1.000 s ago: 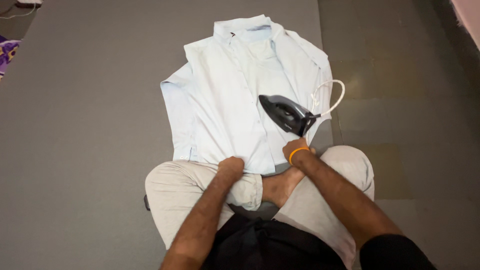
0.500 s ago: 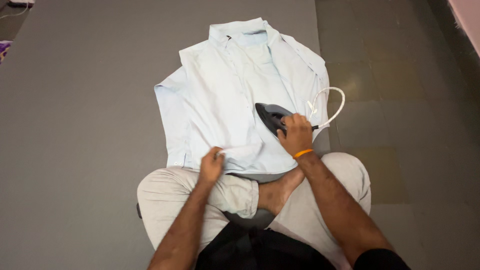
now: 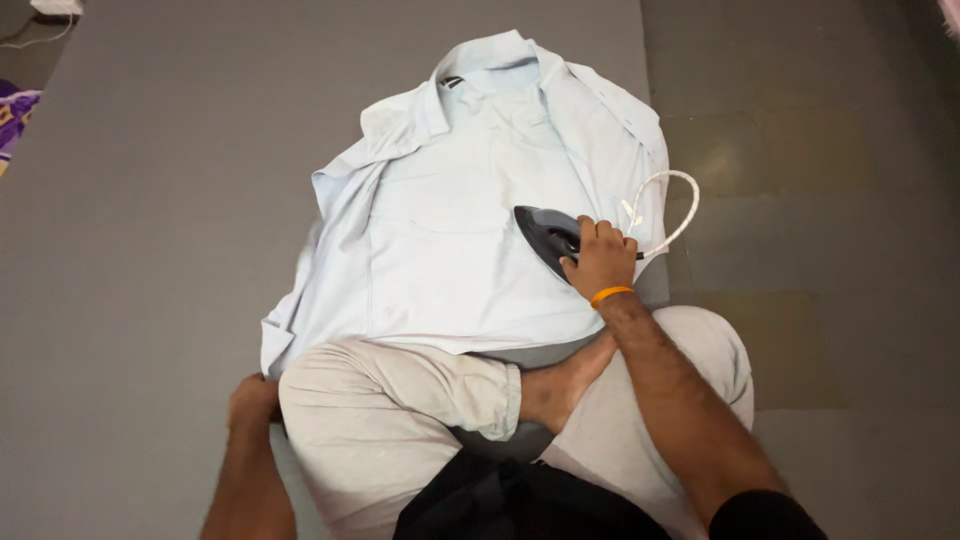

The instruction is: The person irons a light blue shirt laid out on the floor. They use a black electric iron to smooth the fabric, moving it back and forth across the shirt's body and sleeves while holding the garment steady with their left hand.

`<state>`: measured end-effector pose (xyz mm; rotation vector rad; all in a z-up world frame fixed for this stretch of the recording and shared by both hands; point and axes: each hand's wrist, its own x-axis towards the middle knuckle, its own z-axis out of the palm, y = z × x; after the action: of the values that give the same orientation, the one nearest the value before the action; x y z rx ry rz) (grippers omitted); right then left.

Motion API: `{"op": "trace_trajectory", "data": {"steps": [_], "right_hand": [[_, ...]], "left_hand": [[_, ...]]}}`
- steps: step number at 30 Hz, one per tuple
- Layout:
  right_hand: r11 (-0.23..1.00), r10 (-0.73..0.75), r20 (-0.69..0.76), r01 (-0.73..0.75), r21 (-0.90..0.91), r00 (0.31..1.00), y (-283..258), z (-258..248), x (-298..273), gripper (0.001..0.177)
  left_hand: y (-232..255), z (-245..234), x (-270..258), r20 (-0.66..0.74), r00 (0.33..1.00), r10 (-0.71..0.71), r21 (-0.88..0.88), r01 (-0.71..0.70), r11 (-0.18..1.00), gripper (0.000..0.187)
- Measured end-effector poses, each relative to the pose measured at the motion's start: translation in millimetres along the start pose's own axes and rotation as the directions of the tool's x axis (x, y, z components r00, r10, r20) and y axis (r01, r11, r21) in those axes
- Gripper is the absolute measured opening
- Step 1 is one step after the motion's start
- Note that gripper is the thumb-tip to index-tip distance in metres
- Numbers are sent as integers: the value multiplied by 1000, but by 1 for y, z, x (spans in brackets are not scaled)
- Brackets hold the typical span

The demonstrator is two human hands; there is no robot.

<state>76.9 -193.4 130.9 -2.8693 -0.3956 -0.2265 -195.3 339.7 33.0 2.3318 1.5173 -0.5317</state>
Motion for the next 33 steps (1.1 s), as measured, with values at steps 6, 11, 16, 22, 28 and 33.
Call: {"op": "trace_trajectory", "data": {"steps": [6,11,16,22,28,33], "right_hand": [[999,34,29,-33,-35,999,-5,1,0,66],[996,60,41,-57,-63,997,-2,7,2,59],[994,1,-42,-6,-113,999,-1,10,0,58],[999,-36,-85,34,-24,996,1,6,-13,66],[998,42,121,-35,-57,992,-7,-8,-16,48],[998,19,121,-12,-59,993,-8,-6,-15,47]], "left_hand": [[4,8,0,-215,967,136,-119,-164,979,64],[61,-24,-57,-663,627,409,-191,-670,717,59],[170,32,-154,-209,450,868,-143,-892,428,48],[222,98,-203,163,465,870,267,-870,415,40],[244,121,-182,542,452,709,208,-889,408,44],[247,119,-183,684,360,634,162,-923,350,75]]}}
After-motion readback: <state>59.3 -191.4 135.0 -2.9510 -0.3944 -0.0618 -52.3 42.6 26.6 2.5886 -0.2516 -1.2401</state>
